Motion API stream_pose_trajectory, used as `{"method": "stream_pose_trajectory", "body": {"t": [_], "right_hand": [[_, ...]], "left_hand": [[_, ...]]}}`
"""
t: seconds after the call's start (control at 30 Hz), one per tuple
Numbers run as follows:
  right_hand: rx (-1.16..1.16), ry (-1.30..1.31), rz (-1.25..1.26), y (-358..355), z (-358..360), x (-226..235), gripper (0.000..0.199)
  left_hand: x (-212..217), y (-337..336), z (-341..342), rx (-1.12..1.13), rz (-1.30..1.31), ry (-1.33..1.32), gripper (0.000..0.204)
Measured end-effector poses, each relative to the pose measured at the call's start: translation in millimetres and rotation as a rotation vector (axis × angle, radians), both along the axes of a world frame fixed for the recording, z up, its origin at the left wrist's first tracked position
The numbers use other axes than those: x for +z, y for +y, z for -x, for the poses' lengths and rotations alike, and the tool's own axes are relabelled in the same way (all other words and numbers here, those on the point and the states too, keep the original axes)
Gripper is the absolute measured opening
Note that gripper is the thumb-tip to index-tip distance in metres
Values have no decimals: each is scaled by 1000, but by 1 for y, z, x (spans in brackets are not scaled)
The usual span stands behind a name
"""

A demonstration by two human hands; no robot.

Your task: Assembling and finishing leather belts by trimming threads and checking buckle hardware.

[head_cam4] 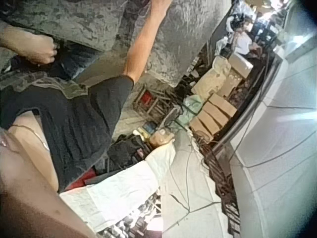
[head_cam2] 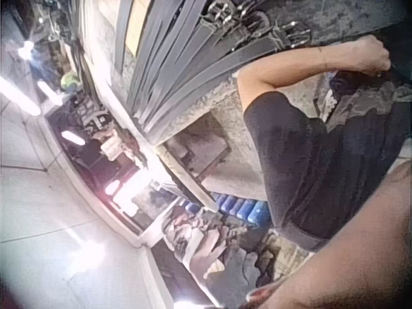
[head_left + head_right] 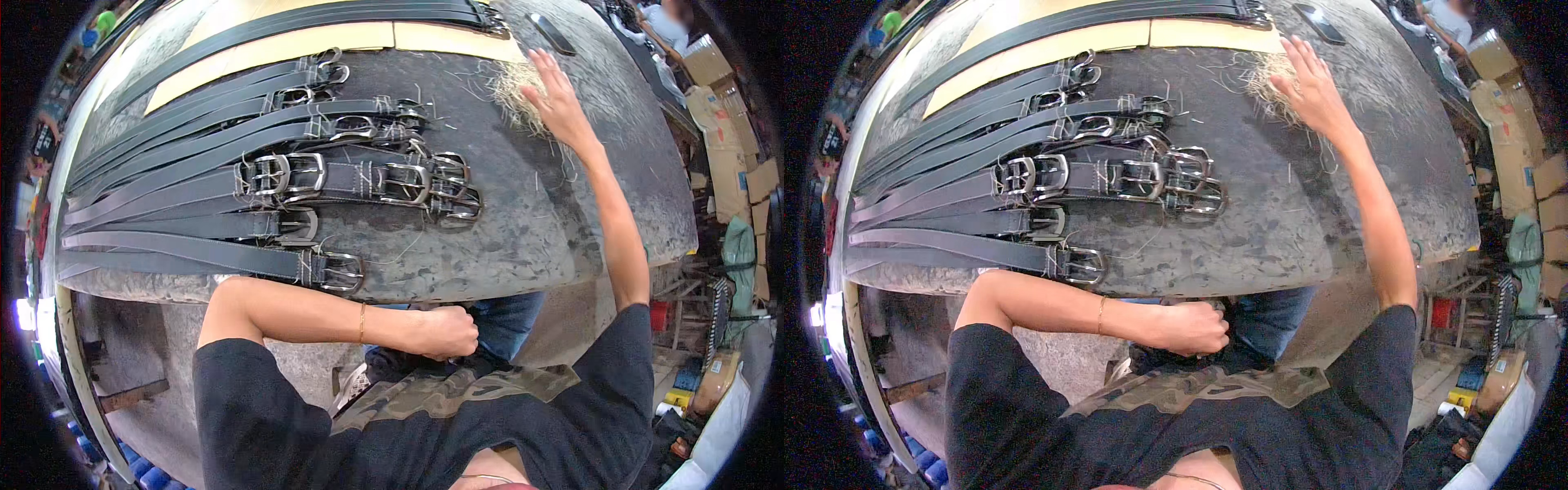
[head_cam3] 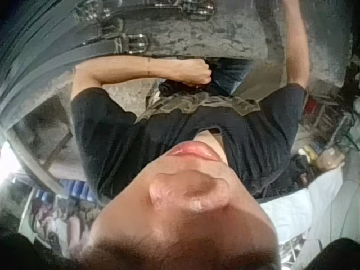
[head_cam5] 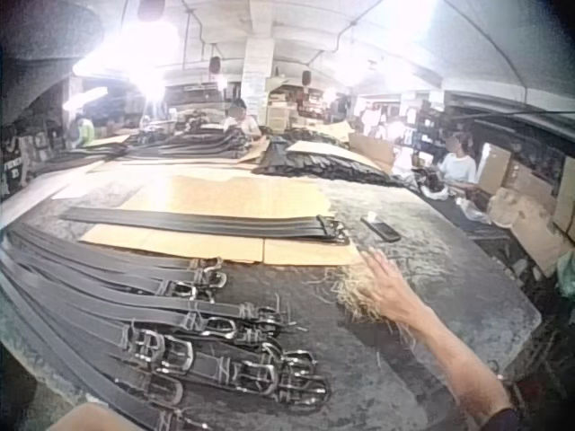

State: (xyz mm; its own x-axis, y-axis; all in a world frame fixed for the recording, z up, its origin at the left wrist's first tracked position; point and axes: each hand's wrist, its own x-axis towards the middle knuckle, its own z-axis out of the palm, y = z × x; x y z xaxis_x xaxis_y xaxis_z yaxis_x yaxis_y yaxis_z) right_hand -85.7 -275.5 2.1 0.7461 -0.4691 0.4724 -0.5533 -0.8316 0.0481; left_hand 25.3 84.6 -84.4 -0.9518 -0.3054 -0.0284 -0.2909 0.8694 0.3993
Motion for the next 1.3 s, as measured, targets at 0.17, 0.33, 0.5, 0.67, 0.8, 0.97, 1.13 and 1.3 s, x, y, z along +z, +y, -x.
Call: {"method": "stream_pose_trajectory", "body": {"t": [0.17,0.33,0.5,0.67,0.8,0.97,1.13,1.3], "right_hand": [[263,273,-253,114,29,34,97],[185,434,-259,95,50,1,100],[-127,-66,-10,30,34,6,81],[71,-46,-505,92,64,36,108],[-24,238,-455,103,60,20,107],[-170,-100,-295,77,55,7,91],[-22,86,-600,108,62,13,98],[-268,-41,-165,70,73,3,116]], "left_hand": [[6,4,-2,19,5,62,16],[7,0,4,3,18,63,15],[8,-6,-3,-9,22,73,16],[12,-7,-2,-1,32,62,18],[7,3,1,-67,7,-3,24],[4,3,-1,-62,17,16,22],[17,1,-5,-85,-2,30,20],[13,0,-3,-22,-32,1,18]]}}
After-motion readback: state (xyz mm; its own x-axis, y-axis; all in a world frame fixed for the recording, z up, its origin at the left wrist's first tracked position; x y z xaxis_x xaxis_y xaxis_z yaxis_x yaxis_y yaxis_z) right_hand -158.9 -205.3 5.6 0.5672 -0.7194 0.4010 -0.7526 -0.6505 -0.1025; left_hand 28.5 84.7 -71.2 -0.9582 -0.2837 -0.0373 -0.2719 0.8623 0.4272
